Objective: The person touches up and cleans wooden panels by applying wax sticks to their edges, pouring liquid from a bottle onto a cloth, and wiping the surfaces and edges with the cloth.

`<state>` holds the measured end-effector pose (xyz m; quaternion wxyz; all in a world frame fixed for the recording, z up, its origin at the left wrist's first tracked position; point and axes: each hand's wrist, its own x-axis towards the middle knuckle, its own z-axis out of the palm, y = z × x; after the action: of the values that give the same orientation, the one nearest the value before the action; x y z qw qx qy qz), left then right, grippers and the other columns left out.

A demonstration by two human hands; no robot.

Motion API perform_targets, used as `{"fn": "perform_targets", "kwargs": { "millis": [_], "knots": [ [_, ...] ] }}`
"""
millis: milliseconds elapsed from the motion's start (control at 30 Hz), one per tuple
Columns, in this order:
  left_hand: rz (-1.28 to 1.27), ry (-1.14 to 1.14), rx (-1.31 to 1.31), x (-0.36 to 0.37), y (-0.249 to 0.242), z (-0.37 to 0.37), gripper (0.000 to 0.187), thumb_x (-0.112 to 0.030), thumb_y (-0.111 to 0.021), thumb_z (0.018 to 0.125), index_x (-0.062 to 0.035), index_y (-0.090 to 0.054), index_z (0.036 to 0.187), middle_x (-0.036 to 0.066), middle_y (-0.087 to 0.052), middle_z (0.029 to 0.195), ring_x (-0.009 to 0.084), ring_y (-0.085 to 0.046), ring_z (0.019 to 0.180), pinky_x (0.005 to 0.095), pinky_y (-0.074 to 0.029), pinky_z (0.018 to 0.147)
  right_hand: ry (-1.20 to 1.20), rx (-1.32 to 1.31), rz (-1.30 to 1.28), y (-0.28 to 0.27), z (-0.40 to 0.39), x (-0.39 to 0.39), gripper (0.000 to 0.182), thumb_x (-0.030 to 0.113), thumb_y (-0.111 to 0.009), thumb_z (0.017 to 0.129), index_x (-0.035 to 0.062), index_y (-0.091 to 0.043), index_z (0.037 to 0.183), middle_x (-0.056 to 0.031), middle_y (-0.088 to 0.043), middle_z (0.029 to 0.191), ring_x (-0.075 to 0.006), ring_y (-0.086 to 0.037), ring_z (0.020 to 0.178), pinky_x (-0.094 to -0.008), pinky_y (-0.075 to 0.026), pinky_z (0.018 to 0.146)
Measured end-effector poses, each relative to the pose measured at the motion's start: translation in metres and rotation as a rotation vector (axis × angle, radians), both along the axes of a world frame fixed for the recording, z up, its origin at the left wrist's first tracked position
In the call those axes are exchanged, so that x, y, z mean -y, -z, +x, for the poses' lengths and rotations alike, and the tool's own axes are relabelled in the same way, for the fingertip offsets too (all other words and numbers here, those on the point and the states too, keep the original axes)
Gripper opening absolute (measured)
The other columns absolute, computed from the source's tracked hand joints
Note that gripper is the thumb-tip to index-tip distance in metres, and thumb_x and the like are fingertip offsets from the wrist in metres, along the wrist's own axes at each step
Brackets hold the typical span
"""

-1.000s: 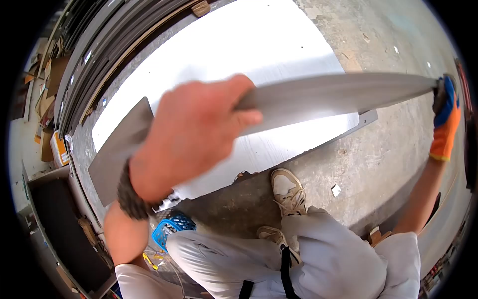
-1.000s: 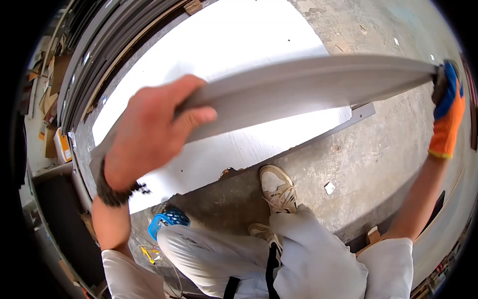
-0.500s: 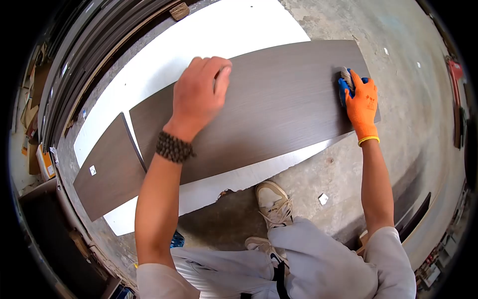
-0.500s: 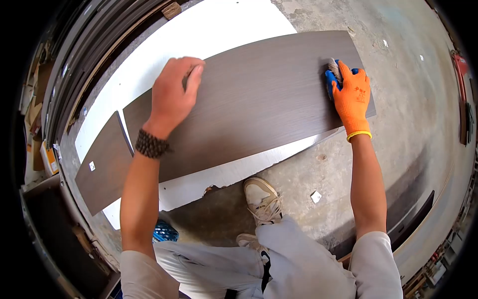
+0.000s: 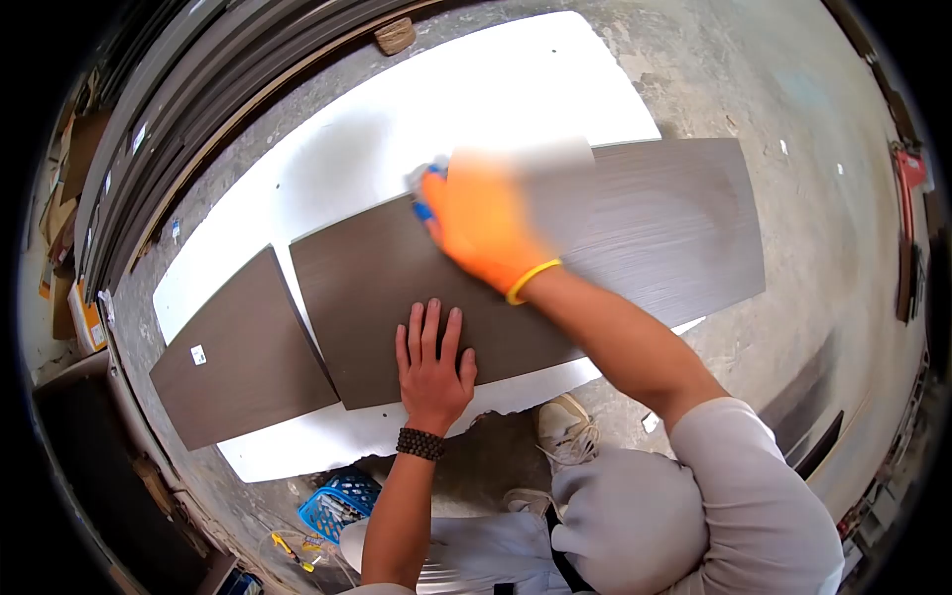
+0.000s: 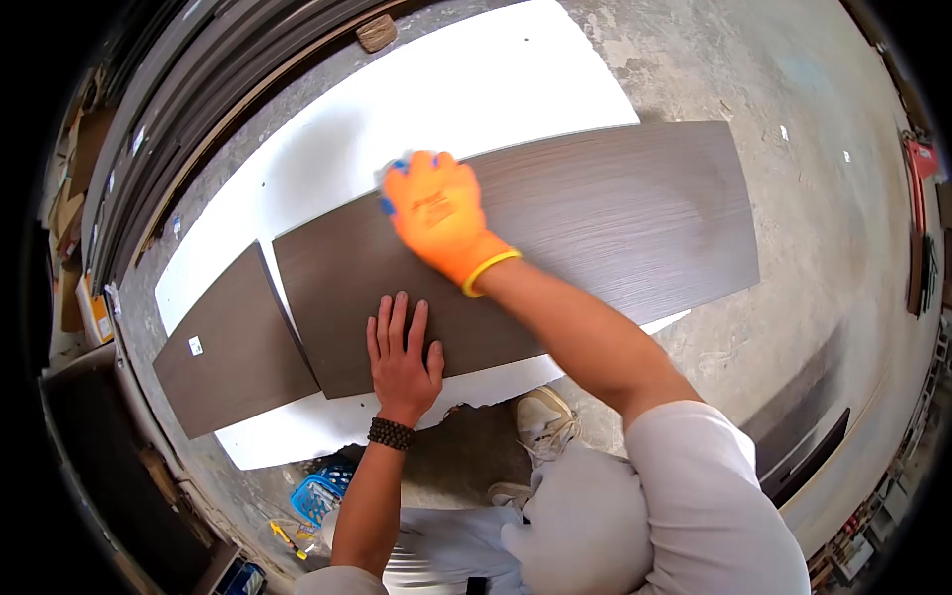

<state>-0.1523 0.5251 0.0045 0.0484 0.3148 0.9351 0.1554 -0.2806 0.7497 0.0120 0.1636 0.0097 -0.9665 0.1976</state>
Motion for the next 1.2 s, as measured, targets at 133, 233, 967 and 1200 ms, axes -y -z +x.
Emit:
{"fn": "perform_targets", "kwargs": {
  "millis": [133,233,967,1200],
  "knots": [
    [-0.028,0.002,-0.011,-0.004,0.003,0.003,0.058,-0.025,-0.055,0.105,-0.0106,-0.050,0.161,0.017,-0.039,0.172,0.0394,-0.031,0.162,0.0609,-0.021,0.131,-0.135,0.123,0.035,0.000,-0.035,0.037,0.034,0.039,-0.078,0.092,0.0148,-0.073,0.115,-0.0139,-0.064,0.115,-0.0352,-0.062,0.107,-0.0459,-0.053,0.085],
    [-0.057,0.041,-0.029,-0.013,0.001,0.000,0.057,-0.026,-0.052,0.107,-0.0093,-0.048,0.162,0.018,-0.039,0.172,0.0398,-0.031,0.162,0.0615,-0.020,0.131,-0.001,0.209,0.060,-0.018,-0.002,-0.068,0.033,0.036,-0.075,0.095,0.0135,-0.072,0.119,-0.0176,-0.065,0.117,-0.0385,-0.063,0.106,-0.0488,-0.053,0.085],
    [-0.055,-0.007,-0.108,-0.010,0.012,0.004,0.058,-0.028,-0.055,0.105,-0.0140,-0.049,0.161,0.015,-0.042,0.171,0.0409,-0.036,0.159,0.0626,-0.025,0.129,0.955,0.409,0.318,0.007,0.323,-0.320,0.059,0.013,-0.066,0.099,0.0139,-0.053,0.157,-0.0241,-0.057,0.137,-0.0428,-0.059,0.125,-0.0511,-0.053,0.102],
    [0.052,-0.011,-0.089,-0.004,0.013,0.002,0.052,-0.025,-0.053,0.108,-0.0137,-0.053,0.159,0.012,-0.045,0.170,0.0371,-0.037,0.159,0.0590,-0.023,0.130,0.273,0.364,0.182,-0.005,0.280,-0.131,0.082,0.013,-0.087,0.071,0.0119,-0.061,0.149,-0.0251,-0.056,0.132,-0.0432,-0.053,0.116,-0.0530,-0.047,0.098]
  ]
}}
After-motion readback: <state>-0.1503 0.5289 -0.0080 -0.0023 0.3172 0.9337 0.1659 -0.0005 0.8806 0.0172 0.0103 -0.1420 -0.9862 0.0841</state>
